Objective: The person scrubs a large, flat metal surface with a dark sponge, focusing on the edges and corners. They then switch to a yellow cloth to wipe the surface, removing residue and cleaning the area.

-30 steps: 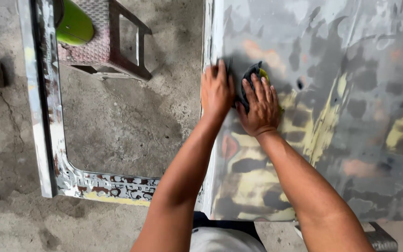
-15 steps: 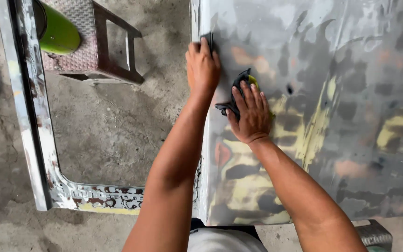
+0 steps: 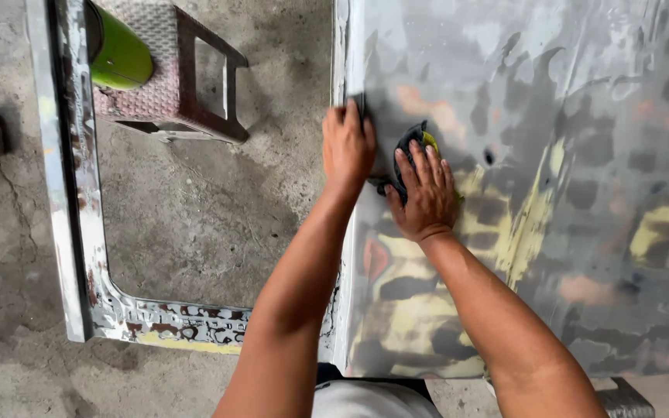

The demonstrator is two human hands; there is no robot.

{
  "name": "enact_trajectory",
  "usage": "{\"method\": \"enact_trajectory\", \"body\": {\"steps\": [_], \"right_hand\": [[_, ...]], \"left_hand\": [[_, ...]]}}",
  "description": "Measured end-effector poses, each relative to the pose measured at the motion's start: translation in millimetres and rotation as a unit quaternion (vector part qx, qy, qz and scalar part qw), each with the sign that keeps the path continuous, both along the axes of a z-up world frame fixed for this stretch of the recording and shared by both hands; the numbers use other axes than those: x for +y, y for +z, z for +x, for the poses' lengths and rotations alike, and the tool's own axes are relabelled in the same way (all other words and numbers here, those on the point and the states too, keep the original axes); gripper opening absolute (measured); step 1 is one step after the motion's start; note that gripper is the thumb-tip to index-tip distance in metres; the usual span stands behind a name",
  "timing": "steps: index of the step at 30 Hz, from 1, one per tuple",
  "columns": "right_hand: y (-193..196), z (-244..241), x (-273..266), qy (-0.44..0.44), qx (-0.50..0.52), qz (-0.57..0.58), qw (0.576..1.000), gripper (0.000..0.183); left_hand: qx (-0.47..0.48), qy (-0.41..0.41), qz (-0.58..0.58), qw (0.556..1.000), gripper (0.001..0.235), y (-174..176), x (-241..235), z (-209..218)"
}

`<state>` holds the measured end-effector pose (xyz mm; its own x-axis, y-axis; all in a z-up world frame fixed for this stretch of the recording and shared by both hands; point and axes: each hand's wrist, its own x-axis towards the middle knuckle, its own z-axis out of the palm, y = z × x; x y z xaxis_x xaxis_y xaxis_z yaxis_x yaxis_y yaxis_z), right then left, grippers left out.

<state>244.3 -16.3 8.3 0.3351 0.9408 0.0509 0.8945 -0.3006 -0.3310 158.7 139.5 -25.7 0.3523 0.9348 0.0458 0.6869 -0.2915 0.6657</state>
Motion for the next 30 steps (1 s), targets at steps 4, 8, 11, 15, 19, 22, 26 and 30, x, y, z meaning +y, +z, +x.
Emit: {"method": "enact_trajectory", "body": {"steps": [4, 8, 11, 15, 19, 22, 26, 30], "right_hand": [[1, -3, -1, 0.003, -0.002, 0.004, 1.0, 0.065], [3, -3, -2, -0.001, -0.003, 0.005, 1.0, 0.064], [4, -2, -1, 0.0, -0.002, 0.008, 1.0, 0.064], [1, -3, 0, 0.0, -0.006, 0.005, 1.0, 0.065], [3, -4, -2, 0.0, -0.004, 0.0, 1.0, 0.065], [3, -3, 0, 0.003, -0.003, 0.004, 1.0, 0.065], [1, -4, -1, 0.003, -0.003, 0.016, 1.0, 0.065], [1, -6, -6, 0.005, 0.0, 0.022, 1.0, 0.065]], "left_hand": [[0.009, 0.019, 0.002, 1.0, 0.046, 17, -9, -6], [-0.018, -0.014, -0.023, 0.999, 0.047, 18, -78, -61], [-0.029, -0.024, -0.019, 0.999, 0.046, 10, -98, -76], [-0.022, -0.016, 0.001, 1.0, 0.045, 2, -48, -39], [-0.009, 0.0, -0.011, 1.0, 0.044, 14, -27, -19], [-0.013, 0.003, -0.006, 1.0, 0.046, 15, -55, -44], [-0.041, -0.028, -0.044, 0.998, 0.049, 20, -120, -96], [-0.044, -0.026, -0.037, 0.998, 0.05, 17, -131, -100]]}}
